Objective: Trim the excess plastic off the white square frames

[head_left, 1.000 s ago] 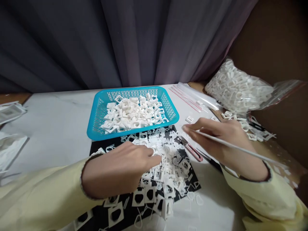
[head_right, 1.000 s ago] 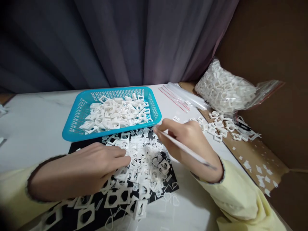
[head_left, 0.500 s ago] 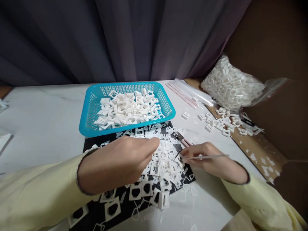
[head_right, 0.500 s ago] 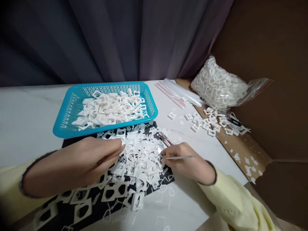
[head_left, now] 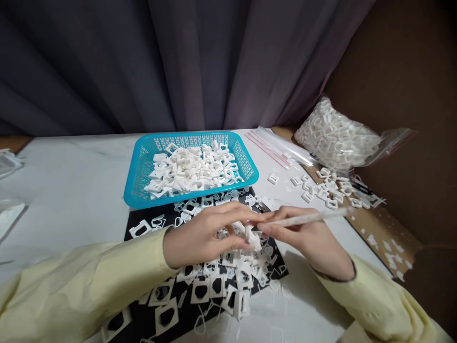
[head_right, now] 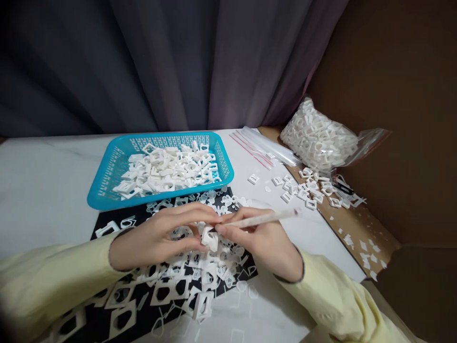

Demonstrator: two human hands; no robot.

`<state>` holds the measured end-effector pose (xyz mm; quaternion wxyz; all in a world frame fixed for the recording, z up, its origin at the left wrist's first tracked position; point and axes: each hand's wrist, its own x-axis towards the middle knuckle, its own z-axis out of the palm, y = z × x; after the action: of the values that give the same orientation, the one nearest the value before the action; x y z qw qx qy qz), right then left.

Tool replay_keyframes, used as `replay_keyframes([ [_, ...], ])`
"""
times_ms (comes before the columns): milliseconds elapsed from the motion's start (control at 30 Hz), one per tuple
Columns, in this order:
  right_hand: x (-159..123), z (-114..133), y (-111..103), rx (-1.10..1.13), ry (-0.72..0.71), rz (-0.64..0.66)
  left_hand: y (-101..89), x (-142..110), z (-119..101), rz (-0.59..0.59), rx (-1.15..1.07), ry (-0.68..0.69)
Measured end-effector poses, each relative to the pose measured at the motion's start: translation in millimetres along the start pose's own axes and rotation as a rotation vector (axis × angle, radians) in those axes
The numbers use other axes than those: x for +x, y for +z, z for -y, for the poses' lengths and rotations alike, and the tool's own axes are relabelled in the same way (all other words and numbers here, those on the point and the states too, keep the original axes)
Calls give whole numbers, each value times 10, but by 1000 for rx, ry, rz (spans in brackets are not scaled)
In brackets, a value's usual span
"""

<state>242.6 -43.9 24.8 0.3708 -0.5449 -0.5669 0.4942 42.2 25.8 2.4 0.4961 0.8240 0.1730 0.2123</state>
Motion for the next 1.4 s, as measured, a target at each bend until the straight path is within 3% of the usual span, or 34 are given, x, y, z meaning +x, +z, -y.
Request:
replay_keyframes([
  [67, 99, -53, 31, 195, 119, 58, -22, 2, -16, -51, 26, -3],
  [133, 165, -99, 38, 279, 144, 70, -44, 6, -43, -95, 46, -90],
  [300, 178, -119, -26, 212, 24, -93, -76, 43, -53, -128, -166, -437],
  [400, 148, -134, -28, 180, -43, -117, -69, 62, -24, -191, -257, -539],
  [667, 81, -264, 167, -27, -242, -114, 8, 70, -30, -197, -365, -583],
  [833, 55, -288, 161, -94, -306, -127, -13, 70, 0, -254, -575, -610],
  [967, 58, -345, 149, -178, -369, -107, 2, 70, 6, -293, -617, -609],
  [1033, 64, -360, 160, -230, -407, -105, 7, 70, -17, -246, -578, -607],
  [1200, 83, -329, 183, -339, -551, -44, -23, 66, -65, 21, -399, -691],
  [1300, 91, -334, 175, -381, -595, -38, -35, 71, -40, 20, -332, -663],
  [1400, 94, -365, 159, -423, -553, -96, -41, 79, -2, 13, -328, -631],
])
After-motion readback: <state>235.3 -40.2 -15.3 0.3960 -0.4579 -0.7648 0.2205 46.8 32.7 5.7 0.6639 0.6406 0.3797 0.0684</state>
